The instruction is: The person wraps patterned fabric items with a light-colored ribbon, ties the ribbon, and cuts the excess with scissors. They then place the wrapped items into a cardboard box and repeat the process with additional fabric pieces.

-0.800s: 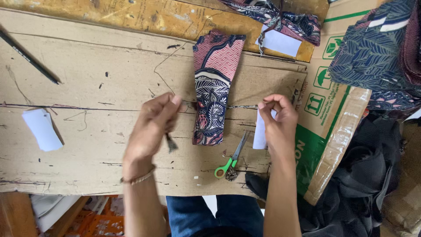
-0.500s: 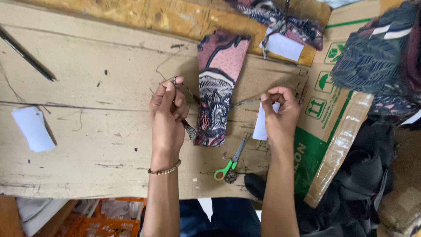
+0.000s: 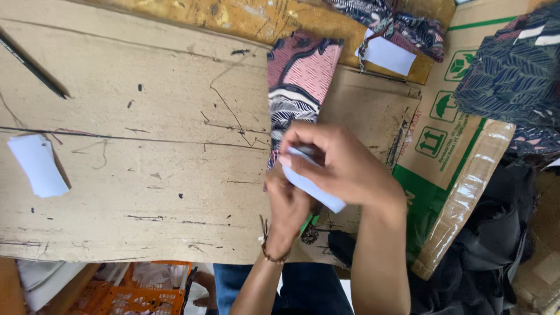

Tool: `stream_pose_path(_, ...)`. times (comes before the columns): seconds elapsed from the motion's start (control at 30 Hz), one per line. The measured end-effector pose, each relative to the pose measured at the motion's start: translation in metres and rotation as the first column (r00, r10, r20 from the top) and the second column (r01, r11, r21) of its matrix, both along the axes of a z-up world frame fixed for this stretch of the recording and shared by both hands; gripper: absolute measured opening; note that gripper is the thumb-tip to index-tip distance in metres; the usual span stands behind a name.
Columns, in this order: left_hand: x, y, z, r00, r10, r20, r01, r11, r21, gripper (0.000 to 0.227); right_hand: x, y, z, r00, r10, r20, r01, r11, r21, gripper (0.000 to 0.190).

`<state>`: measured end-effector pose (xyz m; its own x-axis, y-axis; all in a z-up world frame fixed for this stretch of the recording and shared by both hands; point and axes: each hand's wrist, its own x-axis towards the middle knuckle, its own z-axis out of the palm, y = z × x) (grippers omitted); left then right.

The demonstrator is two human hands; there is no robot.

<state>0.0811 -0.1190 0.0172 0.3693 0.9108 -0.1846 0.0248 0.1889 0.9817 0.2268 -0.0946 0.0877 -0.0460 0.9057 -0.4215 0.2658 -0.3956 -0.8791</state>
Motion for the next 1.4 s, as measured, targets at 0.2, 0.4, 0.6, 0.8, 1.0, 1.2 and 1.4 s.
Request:
stream_pose_path(0.2, 0.007, -0.015, -0.002, 0.994, 0.108, -0.004, -0.098, 0.885, -0.456, 0.047, 0.001, -0.014, -0.027, 0.919, -0.373, -0.13, 0.349, 0.921, -0.175, 0.032)
stream_pose_path(0.4, 0.011, -0.016, 0.014, 0.966, 0.25, 0.063, -0.191, 0.855, -0.482, 0.053, -0.005, -0.028, -0.043, 0.969, -0.211, -0.13, 0.2, 0.975, -0.097, 0.05)
stream_pose_path(0.6, 0.015, -0.013, 0.009, 0.861, 0.486, 0.152, -0.219, 0.621, -0.752, 0.044, 0.002, -0.021, -0.041, 0.917, -0.183, -0.356, 0.131, 0.978, -0.164, 0.062)
stream_pose_path(0.8, 0.007, -0.011, -0.002, 0.834, 0.533, 0.141, -0.104, 0.403, -0.909, 0.025, -0.001, 0.008, -0.014, 0.99, 0.064, -0.128, -0.077, 0.992, -0.098, 0.073)
stream_pose_path(1.0, 0.001, -0.01, 0.0, 0.828, 0.507, 0.241, -0.066, 0.514, -0.856, 0.028, -0.021, 0.035, 0.021, 0.867, 0.339, 0.366, -0.138, 0.868, -0.477, 0.074)
stream_pose_path(1.2, -0.006, 0.011, 0.015, 0.859, 0.463, 0.22, -0.125, 0.606, -0.786, 0.019, -0.026, 0.022, 0.02, 0.312, 0.368, 0.876, -0.66, 0.747, -0.079, 0.057)
stream_pose_path(1.4, -0.035, 0.027, 0.01, 0.995, 0.068, -0.073, -0.092, 0.901, -0.425, 0.012, 0.002, 0.015, -0.012, -0.224, 0.489, 0.843, -0.695, 0.527, -0.49, 0.026)
